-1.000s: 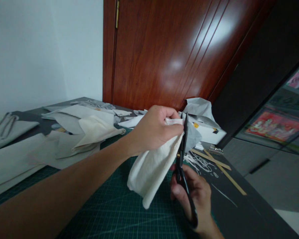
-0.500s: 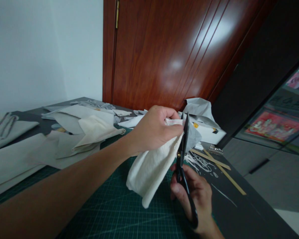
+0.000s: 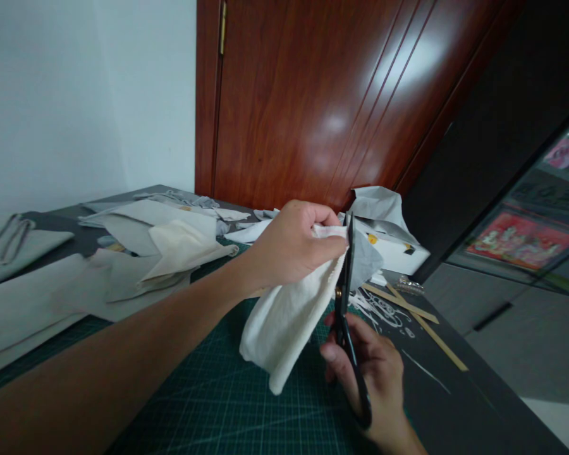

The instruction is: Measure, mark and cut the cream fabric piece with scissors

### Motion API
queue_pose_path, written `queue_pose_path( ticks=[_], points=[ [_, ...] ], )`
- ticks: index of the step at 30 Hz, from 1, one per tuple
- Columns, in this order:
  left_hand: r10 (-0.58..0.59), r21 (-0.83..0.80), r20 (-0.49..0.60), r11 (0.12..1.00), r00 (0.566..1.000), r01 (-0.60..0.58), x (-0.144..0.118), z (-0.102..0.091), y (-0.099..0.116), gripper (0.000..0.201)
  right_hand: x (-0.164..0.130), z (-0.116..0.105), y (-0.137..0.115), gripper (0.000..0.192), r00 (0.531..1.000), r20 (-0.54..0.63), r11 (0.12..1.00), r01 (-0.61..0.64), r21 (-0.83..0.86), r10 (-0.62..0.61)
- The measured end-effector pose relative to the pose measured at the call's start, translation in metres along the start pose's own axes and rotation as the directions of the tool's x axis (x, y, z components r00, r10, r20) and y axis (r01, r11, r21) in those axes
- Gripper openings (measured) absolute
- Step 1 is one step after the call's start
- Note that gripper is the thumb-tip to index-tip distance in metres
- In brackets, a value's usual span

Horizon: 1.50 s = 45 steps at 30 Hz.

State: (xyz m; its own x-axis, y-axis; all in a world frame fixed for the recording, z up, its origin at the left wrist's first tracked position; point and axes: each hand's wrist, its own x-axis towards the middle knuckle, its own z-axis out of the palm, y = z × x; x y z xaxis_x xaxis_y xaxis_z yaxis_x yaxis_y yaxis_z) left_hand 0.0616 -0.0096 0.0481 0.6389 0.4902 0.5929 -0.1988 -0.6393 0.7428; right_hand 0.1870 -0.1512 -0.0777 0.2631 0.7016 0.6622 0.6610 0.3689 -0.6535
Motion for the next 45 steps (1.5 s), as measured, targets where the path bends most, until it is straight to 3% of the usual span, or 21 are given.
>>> queue_pose_path(
  ticks=[5,12,17,24,30,32,37,41,45],
  points=[
    [0.011,0.007,-0.005,1.0,1.0,-0.011,0.0,0.0,0.0,0.012,0.0,0.001,-0.001,0.022,0.999,0.001,0.999,-0.046,0.017,0.046],
    [0.053,0.06,-0.019,0.997,0.998,-0.052,0.003,-0.003,-0.003,0.011,0.002,0.006,0.006,0.032,0.978,0.007,0.97,-0.209,0.122,0.21],
    [0.079,0.12,-0.118,0.991,0.99,-0.065,0.004,-0.003,-0.007,0.01,0.009,0.005,0.015,0.036,0.971,0.004,0.944,-0.235,0.231,0.241],
    [0.009,0.144,-0.274,0.989,0.962,0.032,0.005,0.006,-0.007,0.01,0.013,0.0,0.013,0.042,0.949,0.044,0.855,-0.301,0.423,0.313],
    [-0.025,0.088,-0.336,0.994,0.941,0.058,-0.002,0.013,-0.01,0.01,0.015,0.008,0.006,0.042,0.945,0.031,0.896,-0.319,0.308,0.325],
    [-0.037,0.049,-0.338,0.997,0.94,0.057,-0.004,0.013,-0.011,0.01,0.017,0.008,0.005,0.038,0.934,0.055,0.87,-0.35,0.347,0.353],
    [-0.226,-0.165,-0.317,0.969,0.921,0.182,-0.015,0.007,-0.019,0.015,0.025,-0.007,0.003,0.035,0.898,0.141,0.763,-0.431,0.482,0.418],
    [-0.45,-0.382,-0.21,0.855,0.868,0.351,-0.029,0.001,-0.033,0.019,0.035,-0.019,0.006,0.035,0.872,0.185,0.696,-0.475,0.539,0.452],
    [-0.54,-0.459,-0.15,0.78,0.828,0.426,-0.043,-0.008,-0.044,0.019,0.05,-0.025,0.009,0.033,0.825,0.282,0.62,-0.557,0.553,0.49]
  ],
)
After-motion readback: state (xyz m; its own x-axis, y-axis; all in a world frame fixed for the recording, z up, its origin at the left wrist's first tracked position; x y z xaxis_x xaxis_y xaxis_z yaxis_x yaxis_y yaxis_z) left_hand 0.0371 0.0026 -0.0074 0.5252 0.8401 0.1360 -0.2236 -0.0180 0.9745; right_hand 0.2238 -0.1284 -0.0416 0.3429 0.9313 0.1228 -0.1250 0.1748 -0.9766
